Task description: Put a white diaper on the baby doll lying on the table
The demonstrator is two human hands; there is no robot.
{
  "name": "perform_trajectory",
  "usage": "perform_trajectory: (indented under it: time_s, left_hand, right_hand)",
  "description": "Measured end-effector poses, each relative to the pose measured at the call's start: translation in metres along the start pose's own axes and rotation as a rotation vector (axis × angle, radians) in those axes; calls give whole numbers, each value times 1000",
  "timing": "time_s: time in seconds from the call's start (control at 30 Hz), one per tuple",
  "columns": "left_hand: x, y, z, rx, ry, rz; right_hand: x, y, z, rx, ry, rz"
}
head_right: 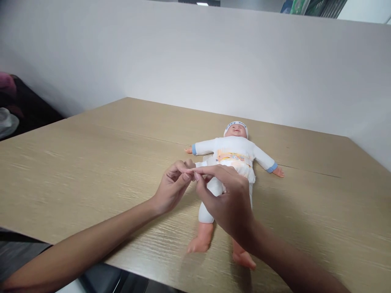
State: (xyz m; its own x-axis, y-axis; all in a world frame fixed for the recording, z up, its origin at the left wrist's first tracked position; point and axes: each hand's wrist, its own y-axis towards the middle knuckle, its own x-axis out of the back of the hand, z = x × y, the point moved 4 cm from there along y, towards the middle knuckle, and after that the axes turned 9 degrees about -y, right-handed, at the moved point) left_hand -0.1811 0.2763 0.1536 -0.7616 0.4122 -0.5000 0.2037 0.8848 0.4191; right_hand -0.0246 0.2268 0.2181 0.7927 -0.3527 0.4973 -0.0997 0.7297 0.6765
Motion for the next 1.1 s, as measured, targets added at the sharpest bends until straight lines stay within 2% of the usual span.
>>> perform_trajectory:
  time_s: [0.23, 0.47, 0.6, 0.87, 1.1]
  left_hand:
    - [0, 0, -1, -5, 11, -6]
    - [6, -1, 0, -48, 149, -68]
    - [5, -1, -4, -107, 227, -60]
    - [4, -9, -12, -404, 503, 1]
    - [-2, -18, -22, -608, 708, 144]
  right_hand:
    - [2, 0, 2, 62, -89, -38]
    - [1, 1, -1, 12, -50, -22]
    - [0, 1, -5, 3, -65, -39]
    - [-5, 1, -10, -9, -41, -49]
    - [-9, -5, -13, -187, 143, -44]
